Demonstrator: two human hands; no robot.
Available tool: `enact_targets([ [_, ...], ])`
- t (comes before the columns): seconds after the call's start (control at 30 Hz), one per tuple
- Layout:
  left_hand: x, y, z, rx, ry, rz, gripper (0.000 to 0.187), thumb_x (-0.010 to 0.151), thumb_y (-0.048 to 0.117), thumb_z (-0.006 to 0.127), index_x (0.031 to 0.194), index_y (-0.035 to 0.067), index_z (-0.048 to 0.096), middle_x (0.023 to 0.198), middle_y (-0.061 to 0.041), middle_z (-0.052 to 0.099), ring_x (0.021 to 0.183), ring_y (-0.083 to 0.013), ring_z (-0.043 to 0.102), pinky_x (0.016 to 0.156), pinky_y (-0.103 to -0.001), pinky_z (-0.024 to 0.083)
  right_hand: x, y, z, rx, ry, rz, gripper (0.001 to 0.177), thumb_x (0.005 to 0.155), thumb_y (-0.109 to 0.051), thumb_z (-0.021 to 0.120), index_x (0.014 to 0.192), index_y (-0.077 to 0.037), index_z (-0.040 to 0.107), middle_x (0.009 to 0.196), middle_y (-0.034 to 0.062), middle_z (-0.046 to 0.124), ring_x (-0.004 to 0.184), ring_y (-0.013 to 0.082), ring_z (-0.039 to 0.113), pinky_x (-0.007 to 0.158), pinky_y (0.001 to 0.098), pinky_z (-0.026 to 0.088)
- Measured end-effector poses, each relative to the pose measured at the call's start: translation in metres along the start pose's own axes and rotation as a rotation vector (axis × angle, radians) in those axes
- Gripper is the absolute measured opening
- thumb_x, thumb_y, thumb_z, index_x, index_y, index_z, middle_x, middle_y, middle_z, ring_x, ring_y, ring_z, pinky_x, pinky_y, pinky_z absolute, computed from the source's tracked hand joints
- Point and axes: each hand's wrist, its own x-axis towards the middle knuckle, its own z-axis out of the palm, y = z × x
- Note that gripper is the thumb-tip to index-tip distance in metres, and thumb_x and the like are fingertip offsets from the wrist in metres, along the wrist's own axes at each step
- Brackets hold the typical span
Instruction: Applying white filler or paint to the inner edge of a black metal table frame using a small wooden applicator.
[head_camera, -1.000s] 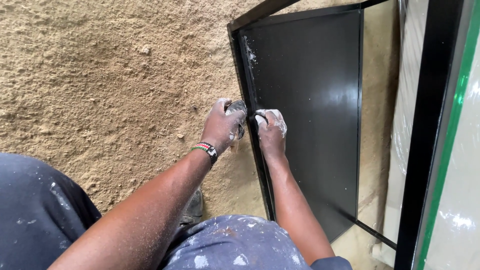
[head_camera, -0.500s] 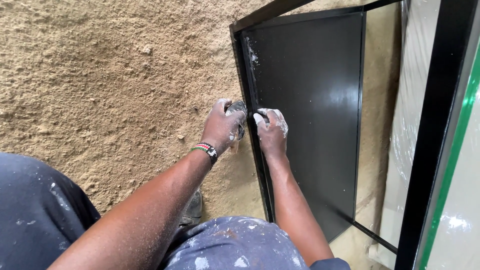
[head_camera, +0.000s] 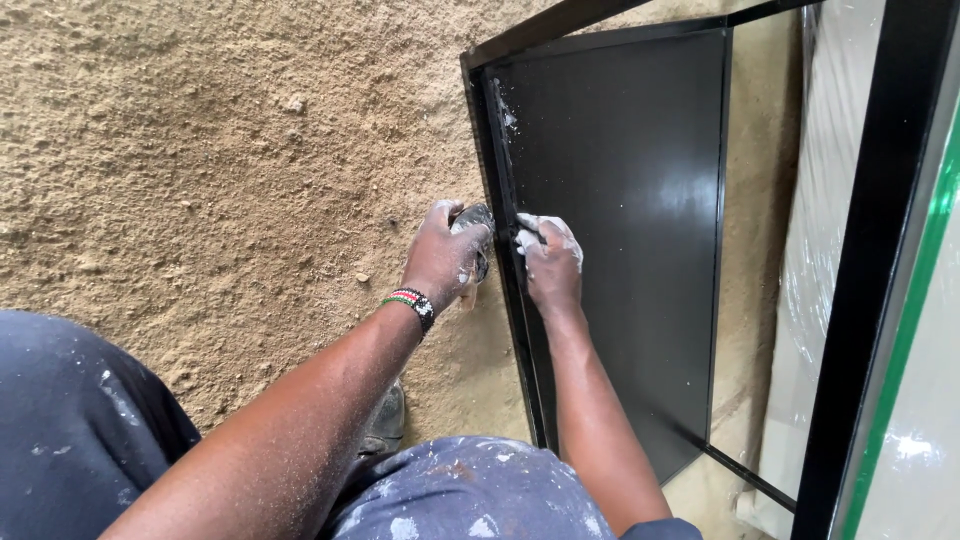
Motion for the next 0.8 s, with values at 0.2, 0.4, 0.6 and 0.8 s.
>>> enact_targets([
  [0.2,0.002,-0.003,0.004,-0.022,0.014,-0.012,0.081,0.101,0.038,0.082,0.171,0.004,0.06,0.158,-0.029,0.074,0.15,-0.0497,0.07,0.124,-0.067,0.057,0.006,0.002,-0.005,-0.109,-0.085,-0.341,0.043,0.1,-0.012,0.089,0.143,-0.015,0.09,0.117,0.0154,0.078,0.119,0.0457,0.078,0.106,0.0583,0.065],
  [0.4,-0.004,0.001,0.004,-0.021,0.006,-0.011,0.08,0.1,0.039,0.083,0.168,0.002,0.061,0.157,-0.031,0.073,0.151,-0.0504,0.069,0.126,-0.067,0.057,0.005,0.053,0.031,-0.265,0.147,-0.643,0.02,0.1,-0.005,0.085,0.109,-0.018,0.096,0.113,0.0034,0.078,0.101,0.0304,0.074,0.092,0.0455,0.063],
  [0.6,0.011,-0.01,0.002,-0.05,0.031,-0.003,0.079,0.099,0.039,0.082,0.167,0.002,0.063,0.156,-0.031,0.074,0.15,-0.0499,0.07,0.125,-0.066,0.057,-0.043,0.033,0.022,-0.415,0.259,-0.664,0.031,0.092,0.006,0.077,0.108,-0.013,0.095,0.127,0.0052,0.074,0.109,0.028,0.072,0.102,0.0435,0.057],
  [0.8,0.054,-0.029,0.005,-0.474,0.055,-0.066,0.03,0.086,0.015,0.077,0.112,0.001,0.082,0.084,-0.012,0.073,0.077,-0.0241,0.074,0.058,-0.038,0.061,-0.085,0.029,-0.004,-0.284,0.151,-0.395,0.025,0.097,-0.015,0.089,0.121,-0.018,0.097,0.129,0.0101,0.077,0.125,0.0398,0.073,0.113,0.0511,0.059],
])
